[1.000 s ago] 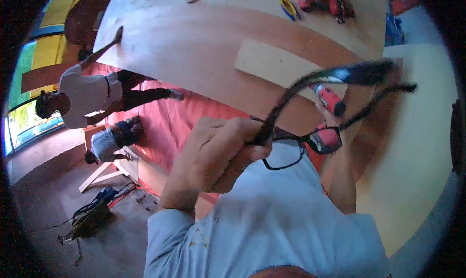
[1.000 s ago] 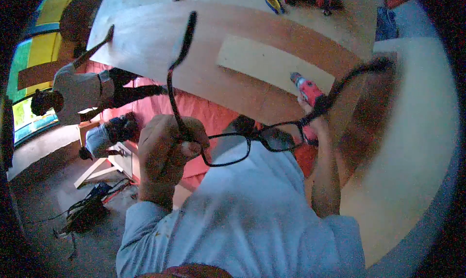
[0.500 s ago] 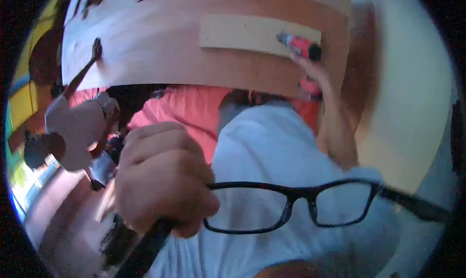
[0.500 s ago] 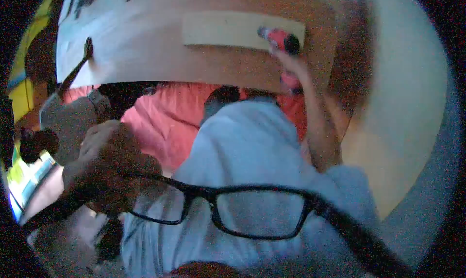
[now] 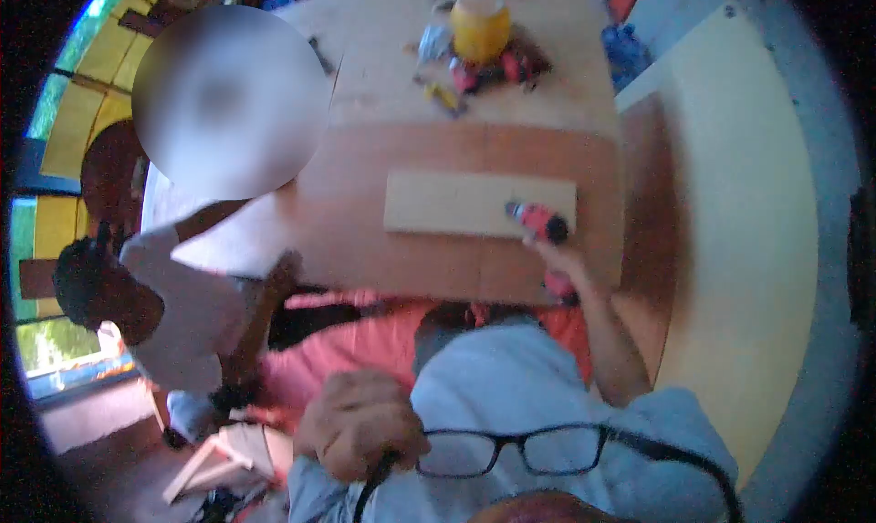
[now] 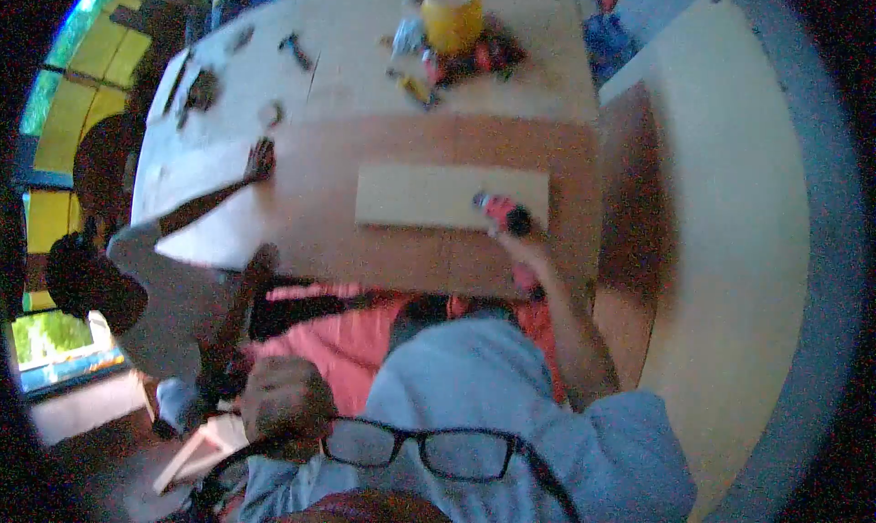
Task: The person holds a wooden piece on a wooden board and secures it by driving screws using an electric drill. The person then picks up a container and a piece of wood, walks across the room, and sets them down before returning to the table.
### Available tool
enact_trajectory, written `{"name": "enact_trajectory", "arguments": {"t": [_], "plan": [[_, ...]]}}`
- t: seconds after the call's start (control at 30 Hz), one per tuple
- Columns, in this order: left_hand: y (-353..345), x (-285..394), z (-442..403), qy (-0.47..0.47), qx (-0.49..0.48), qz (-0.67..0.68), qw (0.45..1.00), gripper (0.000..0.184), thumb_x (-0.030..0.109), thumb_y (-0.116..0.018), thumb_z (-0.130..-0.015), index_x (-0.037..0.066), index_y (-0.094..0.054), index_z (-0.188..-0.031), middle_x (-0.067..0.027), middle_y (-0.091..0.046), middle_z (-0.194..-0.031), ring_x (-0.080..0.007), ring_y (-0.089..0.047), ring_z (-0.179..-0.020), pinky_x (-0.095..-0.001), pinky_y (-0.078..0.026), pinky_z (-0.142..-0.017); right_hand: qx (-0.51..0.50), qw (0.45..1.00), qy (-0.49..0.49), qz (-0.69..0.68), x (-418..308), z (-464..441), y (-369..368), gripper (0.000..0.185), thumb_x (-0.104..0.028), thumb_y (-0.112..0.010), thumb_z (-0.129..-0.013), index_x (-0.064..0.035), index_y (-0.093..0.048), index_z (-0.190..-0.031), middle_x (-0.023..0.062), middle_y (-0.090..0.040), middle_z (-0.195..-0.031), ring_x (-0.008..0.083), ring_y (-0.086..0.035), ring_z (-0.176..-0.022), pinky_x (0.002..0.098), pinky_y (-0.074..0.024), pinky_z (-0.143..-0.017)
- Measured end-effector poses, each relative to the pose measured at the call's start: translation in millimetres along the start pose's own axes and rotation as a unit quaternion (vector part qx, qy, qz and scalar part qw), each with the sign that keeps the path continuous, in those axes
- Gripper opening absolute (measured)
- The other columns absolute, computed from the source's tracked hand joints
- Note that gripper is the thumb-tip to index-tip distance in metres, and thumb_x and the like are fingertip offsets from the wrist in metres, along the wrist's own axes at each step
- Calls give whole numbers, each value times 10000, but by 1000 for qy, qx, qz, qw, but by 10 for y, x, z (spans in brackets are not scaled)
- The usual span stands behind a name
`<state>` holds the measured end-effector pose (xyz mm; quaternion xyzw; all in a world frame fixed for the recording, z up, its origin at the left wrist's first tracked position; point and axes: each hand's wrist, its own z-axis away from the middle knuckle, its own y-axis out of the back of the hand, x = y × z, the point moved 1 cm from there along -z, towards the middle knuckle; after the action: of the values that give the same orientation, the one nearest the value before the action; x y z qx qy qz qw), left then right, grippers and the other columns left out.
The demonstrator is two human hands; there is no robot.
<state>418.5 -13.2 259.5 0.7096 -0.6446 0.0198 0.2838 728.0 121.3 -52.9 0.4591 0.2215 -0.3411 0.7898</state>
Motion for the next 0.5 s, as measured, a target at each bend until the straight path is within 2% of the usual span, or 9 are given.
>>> {"name": "enact_trajectory", "arguments": {"t": [0.03,0.07,0.1,0.17,0.27,0.3,0.4,0.43,0.5], "plan": [[84,247,-53,136,-71,69,986,201,215,-724,-813,37,-631,-820,-60,-643,-708,-225,-627,-583,-344,-484,-481,-13,1000,-8,-2,106,25,-5,746,-584,-697,-858,-82,-570,-1394,131,-656,-1316,338,-639,-1191,430,-499,-1042],[93,519,-19,280,-142,133,940,192,163,-731,-797,20,-628,-873,-70,-650,-717,-239,-636,-590,-356,-504,-493,3,1000,2,-1,200,107,14,746,-584,-697,-858,-82,-570,-1394,131,-656,-1316,338,-639,-1191,430,-499,-1042],[-23,565,67,166,-107,109,974,241,114,-736,-786,7,-617,-967,-86,-665,-753,-262,-650,-618,-369,-524,-516,14,999,16,-34,330,167,4,645,-524,-725,-857,-84,-608,-1315,99,-661,-1162,283,-641,-1037,411,-516,-913],[-195,626,-162,158,-109,127,973,224,105,-726,-807,-4,-613,-967,-93,-667,-767,-264,-645,-609,-367,-519,-507,14,995,39,-95,452,240,68,445,-403,-783,-856,-89,-684,-1157,34,-670,-852,173,-645,-728,374,-551,-655],[-115,333,-10,166,-128,169,963,187,105,-706,-844,2,-613,-969,-92,-662,-771,-256,-639,-596,-356,-502,-480,-21,985,0,-169,81,229,74,452,-405,-793,-847,-94,-678,-1154,14,-644,-786,161,-627,-703,354,-535,-636],[-113,436,-60,155,-144,199,957,167,115,-697,-860,19,-616,-971,-84,-655,-760,-246,-638,-591,-347,-489,-462,7,996,18,-85,167,252,128,480,-422,-805,-834,-107,-683,-1175,16,-656,-792,162,-622,-695,348,-528,-626],[-40,422,-145,138,-183,250,941,100,140,-661,-903,66,-613,-951,-51,-618,-750,-206,-612,-593,-331,-478,-473,14,999,25,-31,473,-74,-121,578,-478,-809,-818,-134,-669,-1261,33,-676,-843,165,-632,-717,361,-539,-635],[-2,447,-176,140,-182,249,941,80,148,-648,-916,82,-610,-940,-39,-603,-750,-191,-600,-597,-328,-478,-488,21,999,15,-38,340,26,-55,578,-478,-809,-818,-134,-669,-1261,33,-676,-843,165,-632,-717,361,-539,-635],[66,544,-212,135,-166,254,943,60,164,-622,-943,112,-603,-918,-14,-573,-750,-161,-577,-604,-321,-479,-516,8,986,88,-143,-193,451,226,675,-508,-804,-810,-127,-636,-1341,45,-693,-900,168,-653,-788,354,-553,-696]]}}
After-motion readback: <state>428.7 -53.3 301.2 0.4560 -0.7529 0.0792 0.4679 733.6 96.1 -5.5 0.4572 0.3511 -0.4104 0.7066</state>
